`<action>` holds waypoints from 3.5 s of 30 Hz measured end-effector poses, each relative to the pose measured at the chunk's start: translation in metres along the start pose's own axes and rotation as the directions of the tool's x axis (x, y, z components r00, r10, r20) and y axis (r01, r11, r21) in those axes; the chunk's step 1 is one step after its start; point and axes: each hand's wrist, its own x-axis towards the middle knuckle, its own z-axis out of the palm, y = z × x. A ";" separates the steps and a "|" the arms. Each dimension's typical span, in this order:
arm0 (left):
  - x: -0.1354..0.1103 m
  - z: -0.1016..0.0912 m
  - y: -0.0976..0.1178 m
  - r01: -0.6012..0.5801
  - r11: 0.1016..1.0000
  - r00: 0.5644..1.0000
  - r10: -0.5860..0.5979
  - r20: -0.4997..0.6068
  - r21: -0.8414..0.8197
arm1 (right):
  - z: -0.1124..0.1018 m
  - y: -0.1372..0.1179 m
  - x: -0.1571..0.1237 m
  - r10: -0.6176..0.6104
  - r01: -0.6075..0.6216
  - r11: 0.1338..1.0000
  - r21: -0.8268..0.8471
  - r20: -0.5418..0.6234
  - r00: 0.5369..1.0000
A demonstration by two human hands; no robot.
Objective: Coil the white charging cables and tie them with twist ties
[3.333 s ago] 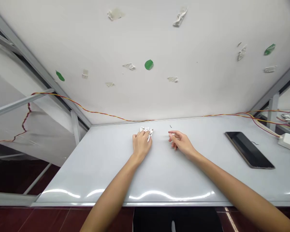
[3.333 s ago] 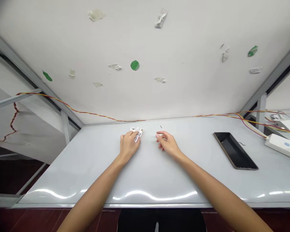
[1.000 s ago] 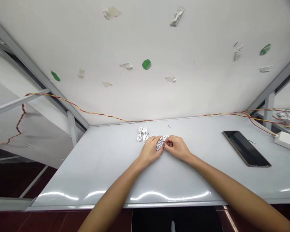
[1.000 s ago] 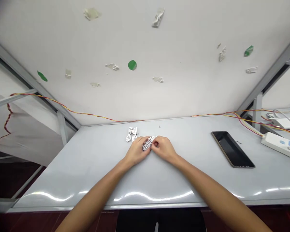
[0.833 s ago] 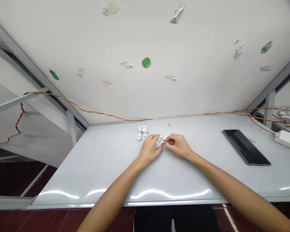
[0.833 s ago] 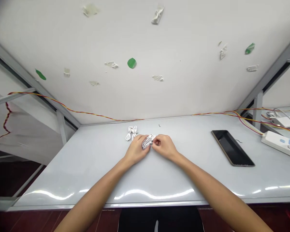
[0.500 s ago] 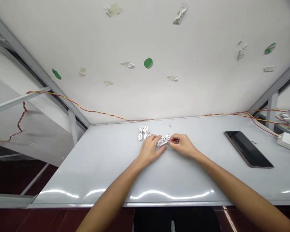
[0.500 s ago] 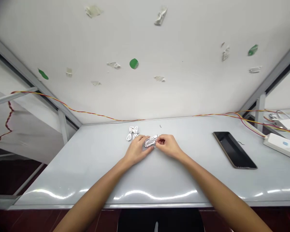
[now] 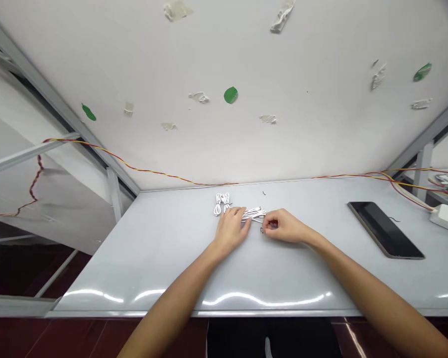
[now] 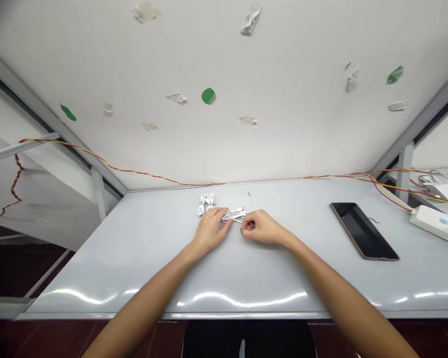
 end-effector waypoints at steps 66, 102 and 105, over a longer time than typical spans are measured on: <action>-0.002 -0.012 0.026 -0.642 0.766 0.706 0.610 -0.361 0.039 | 0.024 -0.021 0.003 0.496 -0.314 0.612 0.726 -0.043 0.867; -0.002 -0.020 0.056 0.166 0.733 0.986 -0.099 0.138 -0.659 | 0.024 -0.021 0.001 -0.051 0.033 0.999 -0.042 -0.586 0.809; -0.004 -0.017 0.056 -0.035 0.866 0.999 0.017 -0.041 -0.498 | 0.024 -0.023 0.002 0.060 -0.066 0.998 0.008 -0.528 0.847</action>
